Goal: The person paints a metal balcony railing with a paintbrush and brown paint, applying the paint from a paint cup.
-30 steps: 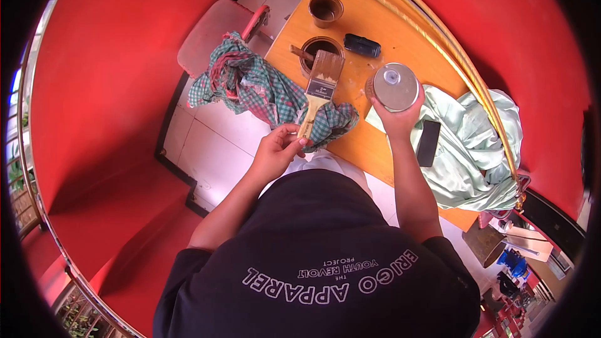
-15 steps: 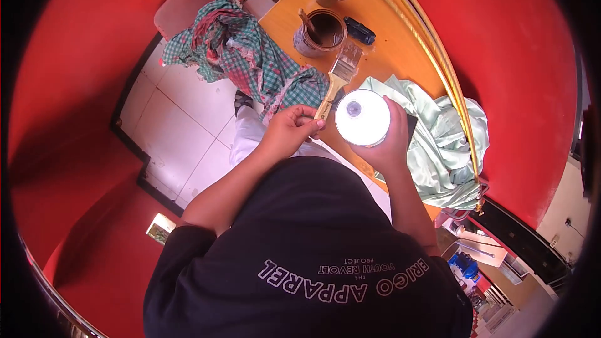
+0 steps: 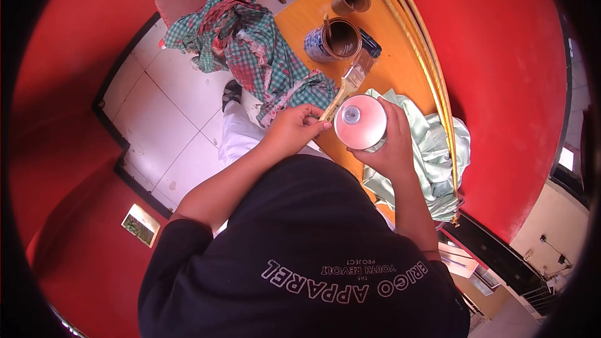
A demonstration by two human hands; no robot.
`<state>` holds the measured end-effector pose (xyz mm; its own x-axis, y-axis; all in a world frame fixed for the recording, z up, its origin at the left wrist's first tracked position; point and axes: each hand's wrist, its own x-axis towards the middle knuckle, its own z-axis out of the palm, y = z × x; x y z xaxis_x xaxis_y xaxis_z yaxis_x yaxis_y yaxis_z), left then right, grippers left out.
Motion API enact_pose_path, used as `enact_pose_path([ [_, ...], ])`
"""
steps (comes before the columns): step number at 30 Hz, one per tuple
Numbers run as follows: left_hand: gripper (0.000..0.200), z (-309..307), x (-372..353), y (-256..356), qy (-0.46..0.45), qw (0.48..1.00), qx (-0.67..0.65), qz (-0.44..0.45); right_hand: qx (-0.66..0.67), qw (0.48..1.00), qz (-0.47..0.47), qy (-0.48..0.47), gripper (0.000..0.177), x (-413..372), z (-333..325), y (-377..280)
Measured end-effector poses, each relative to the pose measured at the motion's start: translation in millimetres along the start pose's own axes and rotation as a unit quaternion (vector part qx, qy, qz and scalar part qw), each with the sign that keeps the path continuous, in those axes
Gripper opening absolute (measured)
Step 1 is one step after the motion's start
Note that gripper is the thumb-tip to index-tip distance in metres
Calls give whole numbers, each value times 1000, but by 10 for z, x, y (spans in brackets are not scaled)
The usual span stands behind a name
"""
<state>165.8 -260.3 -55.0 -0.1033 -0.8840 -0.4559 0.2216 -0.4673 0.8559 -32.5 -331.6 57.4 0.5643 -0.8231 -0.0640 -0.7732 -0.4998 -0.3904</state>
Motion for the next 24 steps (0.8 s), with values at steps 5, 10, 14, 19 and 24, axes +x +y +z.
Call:
enact_pose_path([
  [5,23,-37,39,-9,-3,1000,13,18,-19,1000,5,-19,100,68,-51,-46],
  [10,27,-63,73,-10,1,998,62,28,-49,998,4,-39,100,136,-116,-98],
  [14,29,-65,100,-36,-4,997,66,37,-71,996,-1,-53,100,192,-154,-136],
  [19,29,-74,95,38,-23,998,55,11,-102,993,-8,-64,101,235,-192,-180],
  [24,26,-46,149,-106,-64,994,-89,-20,32,998,44,-36,100,179,-154,-79],
])
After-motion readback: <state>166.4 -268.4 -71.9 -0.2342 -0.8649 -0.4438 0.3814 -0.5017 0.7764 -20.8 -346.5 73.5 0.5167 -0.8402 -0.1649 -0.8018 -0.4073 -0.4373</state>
